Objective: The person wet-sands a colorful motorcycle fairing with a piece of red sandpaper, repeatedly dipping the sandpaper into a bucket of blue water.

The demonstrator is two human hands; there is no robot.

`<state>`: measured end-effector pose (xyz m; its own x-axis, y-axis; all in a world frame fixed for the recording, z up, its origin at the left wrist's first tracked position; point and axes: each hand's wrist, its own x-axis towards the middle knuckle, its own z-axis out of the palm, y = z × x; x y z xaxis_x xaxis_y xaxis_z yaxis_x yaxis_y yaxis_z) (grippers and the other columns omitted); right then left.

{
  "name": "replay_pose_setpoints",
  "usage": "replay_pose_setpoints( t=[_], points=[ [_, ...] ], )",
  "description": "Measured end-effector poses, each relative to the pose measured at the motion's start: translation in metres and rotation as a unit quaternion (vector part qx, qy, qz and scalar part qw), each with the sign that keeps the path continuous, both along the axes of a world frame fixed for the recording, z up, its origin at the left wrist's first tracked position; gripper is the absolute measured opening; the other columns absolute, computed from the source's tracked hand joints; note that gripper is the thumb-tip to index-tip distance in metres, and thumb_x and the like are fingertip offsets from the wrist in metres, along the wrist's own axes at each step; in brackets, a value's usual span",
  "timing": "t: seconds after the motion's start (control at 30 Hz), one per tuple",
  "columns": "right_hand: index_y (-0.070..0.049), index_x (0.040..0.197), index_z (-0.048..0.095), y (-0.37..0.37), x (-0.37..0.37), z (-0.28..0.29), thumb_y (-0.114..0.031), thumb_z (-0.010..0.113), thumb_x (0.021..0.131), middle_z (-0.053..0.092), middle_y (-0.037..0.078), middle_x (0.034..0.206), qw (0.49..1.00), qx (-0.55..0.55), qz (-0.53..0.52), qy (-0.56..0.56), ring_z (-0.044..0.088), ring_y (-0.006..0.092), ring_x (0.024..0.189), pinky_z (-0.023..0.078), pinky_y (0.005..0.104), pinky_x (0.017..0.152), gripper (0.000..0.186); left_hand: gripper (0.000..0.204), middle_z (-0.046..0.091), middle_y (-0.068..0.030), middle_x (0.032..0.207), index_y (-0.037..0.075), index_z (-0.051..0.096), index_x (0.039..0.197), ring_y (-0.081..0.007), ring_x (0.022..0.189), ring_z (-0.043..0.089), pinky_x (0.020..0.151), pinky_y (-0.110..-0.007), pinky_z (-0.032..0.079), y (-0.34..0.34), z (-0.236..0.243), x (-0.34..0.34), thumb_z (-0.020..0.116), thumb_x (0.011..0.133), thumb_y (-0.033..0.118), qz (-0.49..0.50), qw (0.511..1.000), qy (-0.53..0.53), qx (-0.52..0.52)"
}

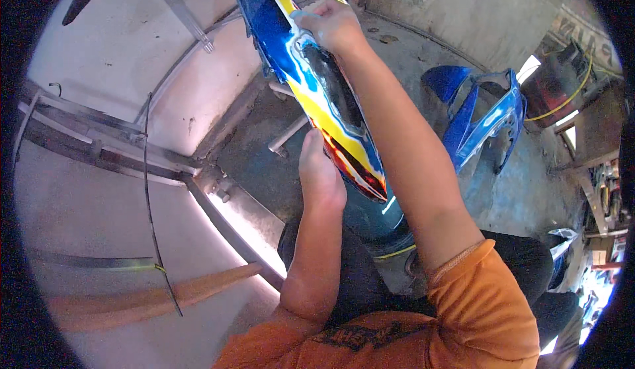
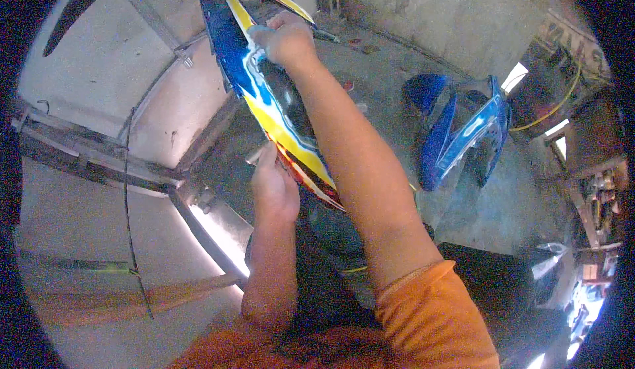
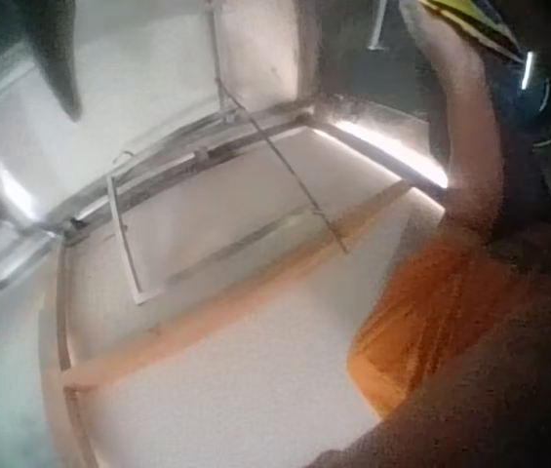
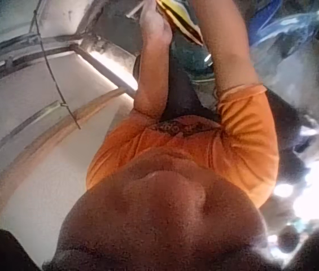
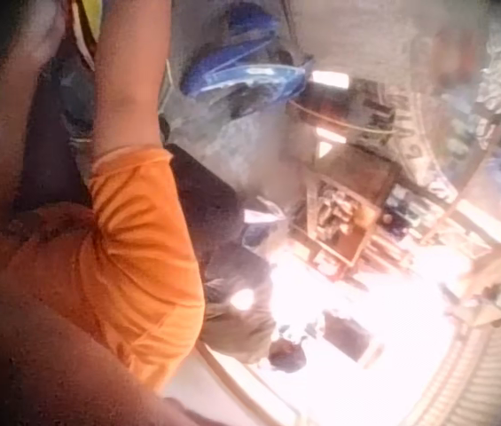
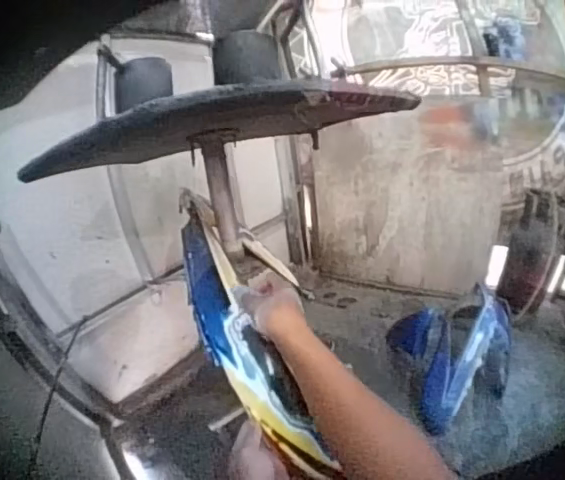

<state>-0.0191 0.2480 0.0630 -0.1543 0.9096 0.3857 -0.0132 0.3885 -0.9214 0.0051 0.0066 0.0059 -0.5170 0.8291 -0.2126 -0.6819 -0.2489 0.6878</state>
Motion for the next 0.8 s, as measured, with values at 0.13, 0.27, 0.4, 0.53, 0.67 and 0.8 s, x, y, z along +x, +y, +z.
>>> replay_pose_setpoints(
  t=[0.13, 0.27, 0.4, 0.53, 0.67, 0.8],
  points=[
    [-0.006, 0.081, 0.065, -0.017, -0.007, 0.009, -0.02, 0.086, 0.08, 0.067, 0.002, 0.078, 0.999, -0.024, 0.015, -0.022, 0.06, 0.0125, 0.068, 0.049, 0.0317, 0.063, 0.025, 0.03, 0.064, -0.0097, 0.126, 0.002, 0.057, 0.127, -0.0226, 0.12, 0.058, 0.107, -0.039, 0.042, -0.004, -0.002, -0.009, 0.047, 0.109, 0.023, -0.011, 1.0, -0.008, 0.002],
    [-0.008, 0.083, 0.061, -0.026, 0.018, -0.004, -0.017, 0.084, 0.082, 0.065, 0.001, 0.078, 0.997, 0.021, -0.024, -0.071, 0.057, 0.0104, 0.071, 0.048, 0.0287, 0.064, 0.026, 0.033, 0.063, -0.0096, 0.13, 0.001, 0.056, 0.131, -0.0225, 0.122, 0.058, 0.107, -0.039, 0.042, 0.0, 0.001, -0.005, 0.046, 0.109, 0.023, -0.022, 1.0, -0.022, 0.006],
    [-0.008, 0.093, 0.058, -0.081, 0.059, -0.027, -0.012, 0.08, 0.087, 0.066, 0.001, 0.088, 0.996, -0.044, 0.07, -0.039, 0.058, 0.0085, 0.078, 0.048, 0.0267, 0.07, 0.023, 0.035, 0.063, -0.0089, 0.131, 0.001, 0.055, 0.134, -0.022, 0.124, 0.057, 0.108, -0.038, 0.042, -0.003, 0.0, -0.009, 0.045, 0.109, 0.024, -0.013, 0.999, -0.035, 0.003],
    [-0.007, 0.092, 0.055, -0.14, 0.104, -0.049, -0.006, 0.078, 0.088, 0.066, 0.003, 0.09, 0.983, -0.15, 0.102, -0.001, 0.059, 0.0108, 0.082, 0.049, 0.0276, 0.075, 0.023, 0.033, 0.064, -0.0094, 0.128, 0.001, 0.057, 0.13, -0.0216, 0.12, 0.059, 0.106, -0.038, 0.043, -0.004, -0.004, -0.012, 0.044, 0.109, 0.024, -0.018, 0.999, -0.029, -0.004],
    [-0.006, 0.096, 0.055, -0.176, 0.129, -0.079, -0.003, 0.077, 0.088, 0.067, 0.004, 0.094, 0.985, -0.139, 0.092, 0.048, 0.062, 0.0106, 0.086, 0.05, 0.0272, 0.077, 0.024, 0.031, 0.065, -0.0098, 0.123, 0.002, 0.057, 0.126, -0.021, 0.115, 0.062, 0.102, -0.037, 0.046, -0.003, -0.001, -0.006, 0.044, 0.109, 0.024, -0.012, 0.999, -0.021, -0.026],
    [-0.005, 0.108, 0.057, -0.172, 0.122, -0.078, -0.002, 0.079, 0.085, 0.068, 0.005, 0.1, 0.984, -0.159, 0.067, 0.037, 0.065, 0.0125, 0.096, 0.052, 0.0275, 0.085, 0.031, 0.031, 0.065, -0.0098, 0.122, 0.001, 0.057, 0.126, -0.0209, 0.114, 0.062, 0.101, -0.037, 0.046, -0.001, -0.002, -0.006, 0.044, 0.109, 0.024, 0.002, 0.999, -0.015, -0.035]
  ],
)
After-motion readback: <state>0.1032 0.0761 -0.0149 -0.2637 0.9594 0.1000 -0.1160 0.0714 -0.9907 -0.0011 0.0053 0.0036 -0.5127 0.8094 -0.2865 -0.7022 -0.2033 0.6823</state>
